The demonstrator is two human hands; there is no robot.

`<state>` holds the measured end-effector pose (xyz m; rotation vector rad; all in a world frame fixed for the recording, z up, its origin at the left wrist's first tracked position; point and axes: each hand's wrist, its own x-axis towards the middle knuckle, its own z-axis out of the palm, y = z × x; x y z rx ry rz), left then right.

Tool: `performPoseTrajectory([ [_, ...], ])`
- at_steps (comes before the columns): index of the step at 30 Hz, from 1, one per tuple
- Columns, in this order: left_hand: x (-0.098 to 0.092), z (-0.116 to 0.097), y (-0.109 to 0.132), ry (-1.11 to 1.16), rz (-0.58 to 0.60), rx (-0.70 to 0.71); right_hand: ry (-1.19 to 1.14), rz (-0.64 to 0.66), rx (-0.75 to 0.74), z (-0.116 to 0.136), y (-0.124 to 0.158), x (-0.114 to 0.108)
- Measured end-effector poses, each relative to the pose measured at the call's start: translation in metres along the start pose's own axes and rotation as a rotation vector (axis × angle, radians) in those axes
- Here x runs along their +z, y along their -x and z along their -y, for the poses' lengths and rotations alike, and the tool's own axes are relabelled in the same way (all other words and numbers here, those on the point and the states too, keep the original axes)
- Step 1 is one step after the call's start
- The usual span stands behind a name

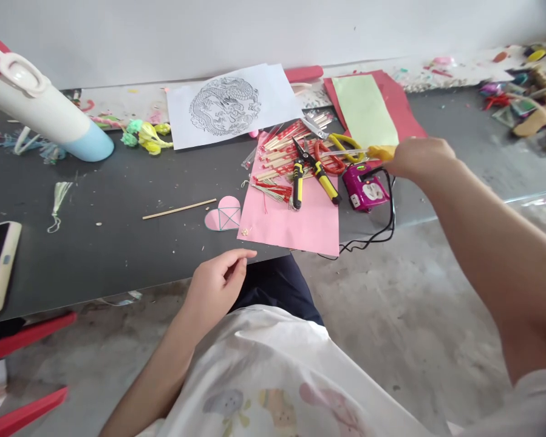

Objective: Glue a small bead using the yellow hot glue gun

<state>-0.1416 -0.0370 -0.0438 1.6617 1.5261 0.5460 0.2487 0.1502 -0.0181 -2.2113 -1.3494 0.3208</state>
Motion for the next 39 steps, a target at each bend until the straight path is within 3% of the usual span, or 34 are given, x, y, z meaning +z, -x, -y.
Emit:
performPoseTrajectory([
  [1, 0.001, -0.001, -0.004, -0.053, -0.034, 0.015, 0.105, 0.006, 0.046, 0.007, 0.008, -0.006],
  [2, 0.001, -0.001, -0.009, -0.130, -0.081, 0.031, 0.368, 0.047, 0.077, 0.015, 0.016, -0.012],
  [3, 0.002, -0.001, -0.014, -0.216, -0.148, 0.049, 0.550, 0.056, 0.058, 0.024, 0.027, -0.017],
  [5, 0.005, 0.000, -0.024, -0.389, -0.232, 0.074, 0.676, 0.082, -0.079, 0.042, 0.050, -0.022],
  [7, 0.007, 0.003, -0.033, -0.496, -0.264, 0.096, 0.658, 0.097, -0.232, 0.058, 0.077, -0.018],
  [12, 0.013, 0.010, -0.043, -0.561, -0.290, 0.175, 0.531, 0.305, -0.575, 0.085, 0.148, 0.013],
  [15, 0.015, 0.011, -0.045, -0.586, -0.286, 0.177, 0.348, 0.381, -0.675, 0.090, 0.182, 0.033],
  [19, 0.016, 0.012, -0.049, -0.617, -0.259, 0.208, 0.105, 0.458, -0.682, 0.085, 0.212, 0.059],
  [26, 0.012, 0.013, -0.055, -0.593, -0.213, 0.281, -0.035, 0.462, -0.668, 0.071, 0.240, 0.090],
  [39, -0.003, -0.001, -0.063, -0.412, -0.107, 0.113, -0.051, 0.478, -0.646, 0.069, 0.240, 0.094],
])
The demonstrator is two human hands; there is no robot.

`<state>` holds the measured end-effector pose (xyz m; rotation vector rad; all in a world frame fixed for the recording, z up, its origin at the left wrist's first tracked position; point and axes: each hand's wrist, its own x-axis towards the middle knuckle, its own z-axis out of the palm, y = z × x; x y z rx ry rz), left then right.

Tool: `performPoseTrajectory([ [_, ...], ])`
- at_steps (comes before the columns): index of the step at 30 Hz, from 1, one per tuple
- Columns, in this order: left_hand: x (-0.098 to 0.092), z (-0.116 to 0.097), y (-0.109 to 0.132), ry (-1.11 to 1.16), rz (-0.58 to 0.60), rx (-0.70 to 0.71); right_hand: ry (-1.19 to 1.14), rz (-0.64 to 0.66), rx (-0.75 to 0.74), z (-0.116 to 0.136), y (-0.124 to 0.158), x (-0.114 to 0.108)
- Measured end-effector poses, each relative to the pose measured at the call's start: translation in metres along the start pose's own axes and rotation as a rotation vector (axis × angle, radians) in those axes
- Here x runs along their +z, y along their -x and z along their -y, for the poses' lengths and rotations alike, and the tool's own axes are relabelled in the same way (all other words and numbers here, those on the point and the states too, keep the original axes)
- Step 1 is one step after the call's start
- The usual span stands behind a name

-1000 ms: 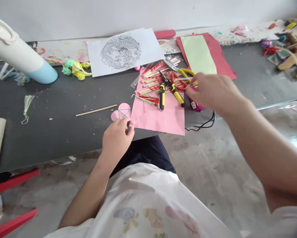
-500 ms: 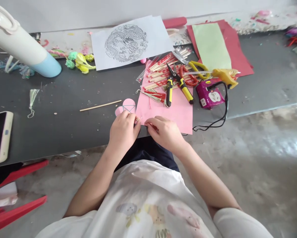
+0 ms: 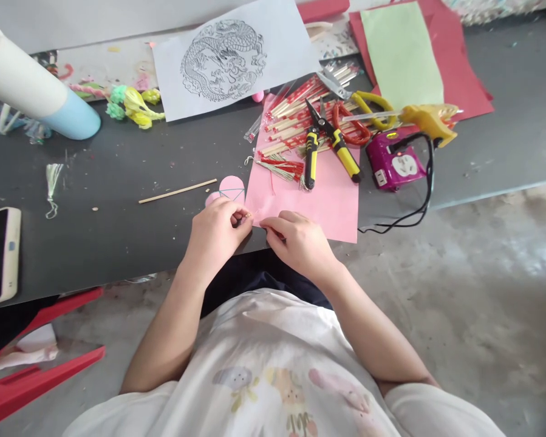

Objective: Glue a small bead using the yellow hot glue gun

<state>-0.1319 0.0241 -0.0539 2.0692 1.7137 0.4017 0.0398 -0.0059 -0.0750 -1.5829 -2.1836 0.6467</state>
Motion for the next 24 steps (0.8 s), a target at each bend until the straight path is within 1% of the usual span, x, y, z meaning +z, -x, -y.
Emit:
performPoseTrajectory([
  [6, -0.002, 0.005, -0.005, 0.027, 0.039, -0.006, 0.012, -0.005, 0.005, 0.000, 0.000, 0.001],
  [11, -0.001, 0.009, -0.007, 0.044, 0.047, 0.004, 0.018, 0.000, -0.002, -0.001, 0.001, 0.001],
  [13, 0.000, 0.009, -0.007, 0.017, 0.038, 0.021, 0.013, -0.002, -0.005, -0.001, 0.001, 0.001],
  [15, 0.002, 0.008, -0.006, -0.061, 0.005, 0.073, 0.008, -0.004, -0.006, -0.002, 0.001, 0.002],
  [18, 0.006, 0.008, -0.003, -0.216, -0.057, 0.206, 0.012, -0.005, -0.007, -0.003, 0.001, 0.002],
  [20, 0.009, 0.009, -0.002, -0.279, -0.078, 0.277, 0.015, -0.004, -0.008, -0.003, 0.001, 0.002],
  [24, 0.013, 0.011, 0.001, -0.375, -0.124, 0.347, 0.009, -0.006, -0.010, -0.003, 0.001, 0.002],
])
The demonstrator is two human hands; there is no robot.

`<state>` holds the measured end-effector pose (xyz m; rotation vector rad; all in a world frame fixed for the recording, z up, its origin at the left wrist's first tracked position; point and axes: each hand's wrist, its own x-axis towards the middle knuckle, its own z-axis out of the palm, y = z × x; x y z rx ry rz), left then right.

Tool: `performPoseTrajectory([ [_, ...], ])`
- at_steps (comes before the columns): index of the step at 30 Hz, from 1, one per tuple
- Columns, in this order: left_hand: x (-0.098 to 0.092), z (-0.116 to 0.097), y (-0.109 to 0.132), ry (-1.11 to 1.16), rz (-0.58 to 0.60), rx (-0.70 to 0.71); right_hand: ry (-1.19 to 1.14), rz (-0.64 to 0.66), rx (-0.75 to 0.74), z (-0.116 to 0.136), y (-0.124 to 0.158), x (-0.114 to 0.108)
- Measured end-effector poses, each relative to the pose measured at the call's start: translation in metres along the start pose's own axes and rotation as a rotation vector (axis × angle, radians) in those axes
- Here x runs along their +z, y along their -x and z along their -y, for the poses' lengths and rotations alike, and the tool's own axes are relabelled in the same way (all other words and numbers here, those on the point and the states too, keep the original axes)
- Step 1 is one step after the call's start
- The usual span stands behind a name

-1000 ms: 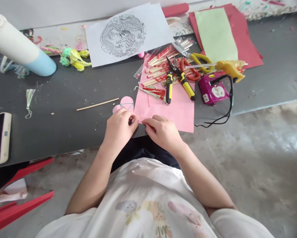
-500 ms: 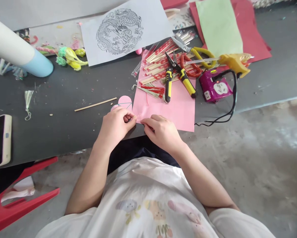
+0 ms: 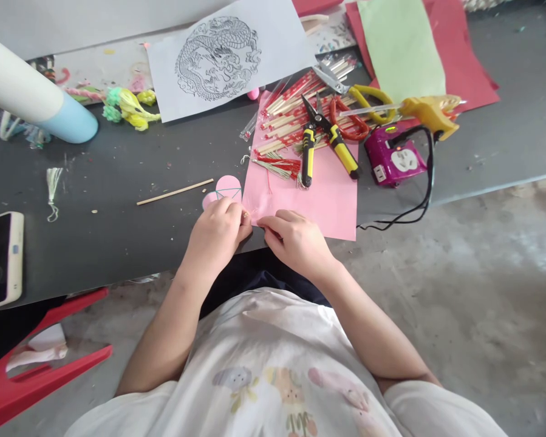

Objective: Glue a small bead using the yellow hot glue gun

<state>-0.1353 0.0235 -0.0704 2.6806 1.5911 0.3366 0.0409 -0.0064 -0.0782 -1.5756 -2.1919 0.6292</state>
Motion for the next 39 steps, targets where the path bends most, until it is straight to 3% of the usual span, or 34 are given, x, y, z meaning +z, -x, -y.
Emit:
performPoseTrajectory([
  [7, 0.006, -0.003, 0.005, -0.059, -0.107, 0.046, 0.007, 0.000, -0.002, 0.000, 0.000, 0.000],
  [14, 0.008, -0.001, 0.006, 0.028, -0.122, 0.019, 0.003, 0.001, -0.001, 0.000, 0.000, 0.000],
  [19, 0.000, -0.002, 0.016, 0.168, -0.142, -0.114, -0.029, -0.027, -0.007, -0.002, -0.001, 0.002],
  [26, -0.008, -0.003, 0.034, 0.194, -0.143, -0.271, -0.117, -0.072, -0.003, -0.002, -0.002, -0.004],
  [33, -0.011, -0.003, 0.045, 0.241, -0.148, -0.304, 0.133, -0.005, -0.133, 0.011, -0.022, -0.012],
  [39, -0.011, -0.001, 0.050, 0.280, -0.171, -0.292, 0.247, 0.018, -0.100, 0.019, -0.030, -0.012],
])
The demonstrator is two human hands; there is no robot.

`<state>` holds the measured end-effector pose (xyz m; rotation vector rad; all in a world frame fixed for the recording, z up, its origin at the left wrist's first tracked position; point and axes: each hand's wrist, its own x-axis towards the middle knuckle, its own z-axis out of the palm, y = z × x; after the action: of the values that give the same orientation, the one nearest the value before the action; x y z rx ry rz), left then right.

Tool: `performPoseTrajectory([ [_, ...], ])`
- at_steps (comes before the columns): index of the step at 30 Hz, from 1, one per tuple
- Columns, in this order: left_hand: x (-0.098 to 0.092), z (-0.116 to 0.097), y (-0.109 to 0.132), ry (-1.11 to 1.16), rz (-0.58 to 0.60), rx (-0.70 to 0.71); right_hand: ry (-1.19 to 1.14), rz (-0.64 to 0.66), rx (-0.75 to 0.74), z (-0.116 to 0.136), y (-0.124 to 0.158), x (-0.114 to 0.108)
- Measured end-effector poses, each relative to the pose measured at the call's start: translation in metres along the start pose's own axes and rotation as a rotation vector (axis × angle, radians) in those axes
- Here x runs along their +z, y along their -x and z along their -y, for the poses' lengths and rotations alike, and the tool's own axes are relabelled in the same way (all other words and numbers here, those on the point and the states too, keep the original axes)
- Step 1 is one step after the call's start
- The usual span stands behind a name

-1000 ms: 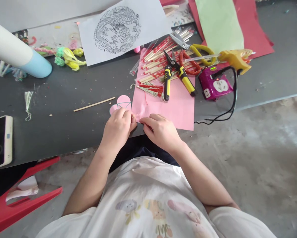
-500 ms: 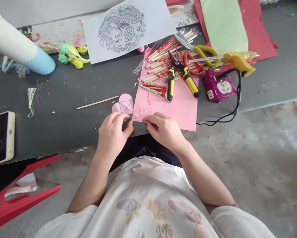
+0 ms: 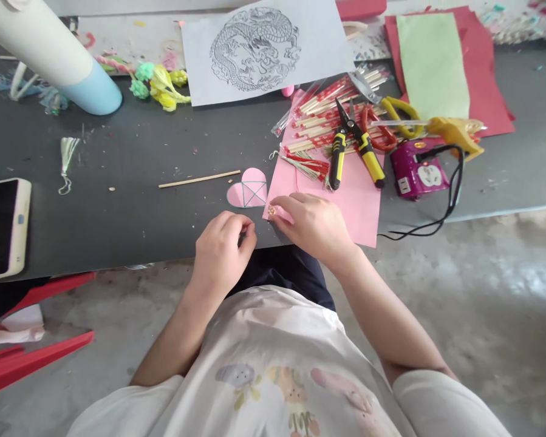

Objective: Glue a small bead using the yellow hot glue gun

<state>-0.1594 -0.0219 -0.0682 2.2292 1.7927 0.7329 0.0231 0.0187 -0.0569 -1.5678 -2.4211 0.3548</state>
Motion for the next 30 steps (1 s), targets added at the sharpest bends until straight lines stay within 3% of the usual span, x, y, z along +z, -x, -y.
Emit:
performPoseTrajectory([
  [13, 0.006, 0.002, 0.000, 0.133, 0.023, -0.008, 0.017, 0.116, -0.011, 0.003, -0.012, -0.003],
  [20, 0.007, -0.007, -0.009, 0.288, 0.087, -0.155, -0.102, 0.033, -0.016, -0.006, -0.009, -0.013],
  [30, 0.021, -0.018, -0.033, 0.763, 0.208, -0.353, -0.282, -0.067, 0.044, -0.018, -0.001, -0.016],
])
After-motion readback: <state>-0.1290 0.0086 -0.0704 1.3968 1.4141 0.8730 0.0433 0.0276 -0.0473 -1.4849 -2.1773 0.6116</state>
